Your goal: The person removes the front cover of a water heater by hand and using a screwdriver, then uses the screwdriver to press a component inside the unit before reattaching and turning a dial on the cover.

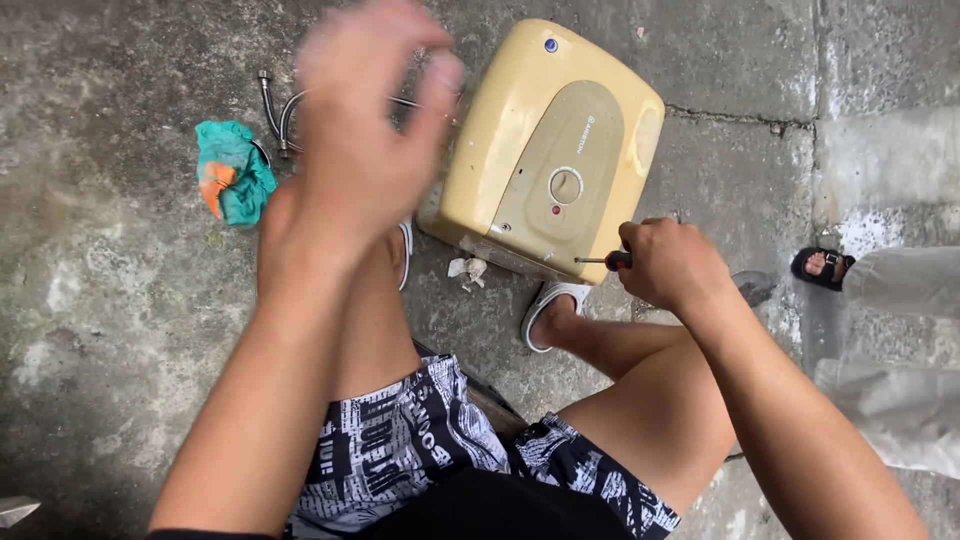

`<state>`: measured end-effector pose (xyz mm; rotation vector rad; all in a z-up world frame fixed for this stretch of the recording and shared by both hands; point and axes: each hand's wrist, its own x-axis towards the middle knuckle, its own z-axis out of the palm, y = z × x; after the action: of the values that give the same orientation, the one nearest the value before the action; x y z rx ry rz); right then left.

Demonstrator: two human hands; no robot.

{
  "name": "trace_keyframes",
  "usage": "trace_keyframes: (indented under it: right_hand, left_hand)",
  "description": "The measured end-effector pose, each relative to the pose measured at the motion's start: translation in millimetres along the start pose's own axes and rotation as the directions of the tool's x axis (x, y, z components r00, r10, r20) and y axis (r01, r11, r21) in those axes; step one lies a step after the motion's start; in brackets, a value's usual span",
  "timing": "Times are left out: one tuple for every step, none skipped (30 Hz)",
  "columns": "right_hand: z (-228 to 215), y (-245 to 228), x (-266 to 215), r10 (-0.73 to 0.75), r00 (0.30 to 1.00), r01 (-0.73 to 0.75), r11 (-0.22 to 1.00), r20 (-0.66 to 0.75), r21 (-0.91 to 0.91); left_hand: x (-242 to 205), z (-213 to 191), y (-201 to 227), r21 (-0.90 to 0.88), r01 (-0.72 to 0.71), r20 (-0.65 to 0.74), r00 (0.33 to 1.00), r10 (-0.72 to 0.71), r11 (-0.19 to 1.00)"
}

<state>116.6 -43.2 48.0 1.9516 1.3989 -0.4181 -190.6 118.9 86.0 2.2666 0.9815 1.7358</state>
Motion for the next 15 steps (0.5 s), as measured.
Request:
trace_keyframes:
  right_hand:
    - [-1.5, 1.0, -2.0, -0.050, 0.997, 0.050, 0.999, -0.054, -0.004]
    - [-1.3, 3.0, -2.3, -0.099, 0.989, 0.099, 0.995, -0.109, -0.011]
    - [-3.0, -0.7, -12.3, -0.089, 0.993, 0.089, 0.996, -0.079, 0.000]
    - [-5.0, -4.2, -20.3, -0.138, 0.987, 0.132, 0.989, -0.083, -0.072]
    - [-13.2, -6.2, -21.2, -0.187, 0.977, 0.172, 0.974, -0.099, -0.150]
    - [-17.9, -2.9, -28.1, -0.175, 0.981, 0.161, 0.976, -0.088, -0.143]
    - [-21.8, -0.6, -35.3, -0.211, 0.977, 0.203, 0.969, -0.043, -0.142]
    - [-25.9, 1.5, -42.1, -0.247, 0.969, 0.245, 0.960, 0.003, -0.138]
    - [-22.9, 6.9, -46.0, -0.243, 0.970, 0.244, 0.962, 0.023, -0.123]
    - [-20.3, 12.2, -50.0, -0.255, 0.967, 0.254, 0.965, -0.015, -0.061]
    - [-19.4, 17.1, -52.5, -0.262, 0.963, 0.263, 0.965, -0.060, 0.002]
    - [-10.9, 22.2, -51.6, -0.258, 0.965, 0.259, 0.966, -0.047, 0.018]
    - [-2.9, 27.6, -51.9, -0.311, 0.928, 0.320, 0.947, -0.206, 0.010]
    - [3.9, 33.0, -53.3, -0.352, 0.864, 0.375, 0.927, -0.361, -0.007]
    - [10.4, 29.0, -52.3, -0.342, 0.866, 0.367, 0.930, -0.365, -0.002]
  left_hand:
    - [-11.9, 24.7, 12.7, -0.167, 0.287, 0.511, 0.843, -0.166, 0.943]
    - [-25.6, 51.1, 25.5, -0.167, 0.569, 0.894, 0.432, -0.120, 0.805]
    - [-45.9, 75.5, 35.3, -0.169, 0.583, 0.906, 0.409, -0.108, 0.795]
    - [-67.0, 100.1, 45.7, -0.137, 0.469, 0.961, 0.277, 0.002, 0.873]
    - [-83.2, 127.9, 52.5, -0.136, 0.328, 0.986, 0.140, 0.094, 0.935]
    - [-102.6, 146.4, 60.7, -0.148, 0.332, 0.985, 0.133, 0.109, 0.932]
    - [-123.9, 162.8, 70.0, -0.247, 0.291, 0.962, 0.184, 0.200, 0.924]
    - [-145.7, 178.4, 79.6, -0.344, 0.246, 0.929, 0.231, 0.290, 0.906]
    - [-140.8, 174.0, 84.6, -0.349, 0.260, 0.930, 0.214, 0.299, 0.900]
    - [-135.1, 169.7, 89.2, -0.350, 0.320, 0.930, 0.234, 0.285, 0.880]
    - [-127.1, 166.2, 91.6, -0.349, 0.373, 0.930, 0.252, 0.268, 0.860]
    - [-130.4, 174.3, 92.2, -0.350, 0.382, 0.932, 0.235, 0.276, 0.856]
    - [-133.2, 182.1, 93.7, -0.356, 0.368, 0.929, 0.238, 0.283, 0.859]
    - [-135.1, 189.0, 95.7, -0.362, 0.355, 0.926, 0.241, 0.290, 0.862]
    - [-137.2, 191.1, 95.4, -0.368, 0.349, 0.924, 0.237, 0.299, 0.862]
